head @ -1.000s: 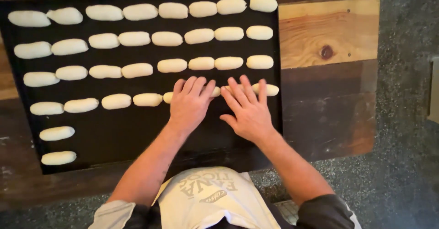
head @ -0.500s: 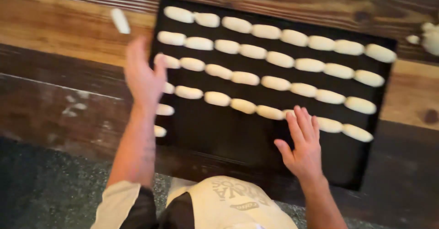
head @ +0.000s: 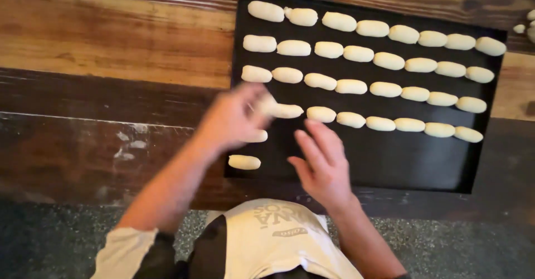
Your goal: Retrieving a baking tray and arranging small pieces of dough on it in a grid pattern.
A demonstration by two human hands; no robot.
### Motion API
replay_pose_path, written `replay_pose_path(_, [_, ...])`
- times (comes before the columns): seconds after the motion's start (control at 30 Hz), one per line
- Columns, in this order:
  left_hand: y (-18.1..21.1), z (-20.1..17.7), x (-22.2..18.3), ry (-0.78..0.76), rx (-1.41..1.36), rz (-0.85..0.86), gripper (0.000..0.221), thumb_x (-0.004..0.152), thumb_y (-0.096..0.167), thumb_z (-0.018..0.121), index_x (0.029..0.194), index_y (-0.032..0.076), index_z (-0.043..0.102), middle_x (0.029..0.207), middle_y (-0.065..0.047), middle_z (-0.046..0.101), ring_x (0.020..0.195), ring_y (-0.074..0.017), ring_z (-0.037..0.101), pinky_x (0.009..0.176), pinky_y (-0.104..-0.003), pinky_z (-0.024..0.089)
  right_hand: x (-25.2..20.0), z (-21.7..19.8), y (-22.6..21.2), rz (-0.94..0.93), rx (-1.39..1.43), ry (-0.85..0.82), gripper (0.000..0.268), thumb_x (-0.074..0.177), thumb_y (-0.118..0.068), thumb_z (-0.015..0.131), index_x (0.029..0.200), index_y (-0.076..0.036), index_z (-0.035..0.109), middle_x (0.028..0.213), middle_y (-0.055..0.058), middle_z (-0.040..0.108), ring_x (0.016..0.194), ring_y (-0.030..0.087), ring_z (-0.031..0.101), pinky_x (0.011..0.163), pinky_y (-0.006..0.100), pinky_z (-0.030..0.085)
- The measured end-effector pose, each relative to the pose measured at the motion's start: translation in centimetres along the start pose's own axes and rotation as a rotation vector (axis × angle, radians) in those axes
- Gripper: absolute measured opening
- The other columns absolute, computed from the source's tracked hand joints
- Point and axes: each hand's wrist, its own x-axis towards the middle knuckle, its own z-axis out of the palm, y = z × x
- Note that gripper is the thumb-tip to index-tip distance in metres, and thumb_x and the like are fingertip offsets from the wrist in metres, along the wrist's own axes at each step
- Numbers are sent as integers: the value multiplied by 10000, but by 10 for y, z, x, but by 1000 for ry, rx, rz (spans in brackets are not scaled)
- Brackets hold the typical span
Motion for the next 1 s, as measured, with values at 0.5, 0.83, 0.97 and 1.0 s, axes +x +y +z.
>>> replay_pose_path(0.5, [-102, 63, -39, 264, 652, 799, 167, 1035, 273, 560, 1013, 129, 641, 897, -24, 553, 914, -221, 590, 785, -334, 489, -38, 69, 41, -65, -172, -21, 270, 902, -198, 794, 1144, -85, 759, 1093, 95, 724, 973, 305, 704, 819, 414, 589])
replay_pose_path(0.83, [-107, 65, -39, 345, 639, 831, 136, 1015, 281, 610, 1031, 154, 657, 932, -11, 556, 947, -215, 594, 797, -335, 494, -58, 81, 25, -127, -370, -212, 735, 928, -431, 715, 1498, -7, 525, 1566, 222, 485, 1472, 373, 437, 1219, 555, 318])
replay_pose_path(0.97, [-100, 57, -48, 322, 585, 823, 248, 903, 275, 721, 1113, 146, 694, 1022, -22, 633, 1010, -236, 632, 878, -364, 518, -56, 59, 21, -58, -278, -261, 686, 1012, -506, 589, 1499, -27, 534, 1554, 187, 515, 1486, 330, 423, 1249, 545, 248])
replay_pose_path(1.0, [-92, 49, -54, 364, 528, 782, 375, 860, 262, 772, 1194, 111, 691, 1117, -65, 654, 1083, -270, 640, 945, -396, 511, -58, 50, 19, -38, -207, -225, 678, 1019, -490, 582, 1513, -30, 515, 1572, 186, 493, 1481, 340, 427, 1236, 534, 277])
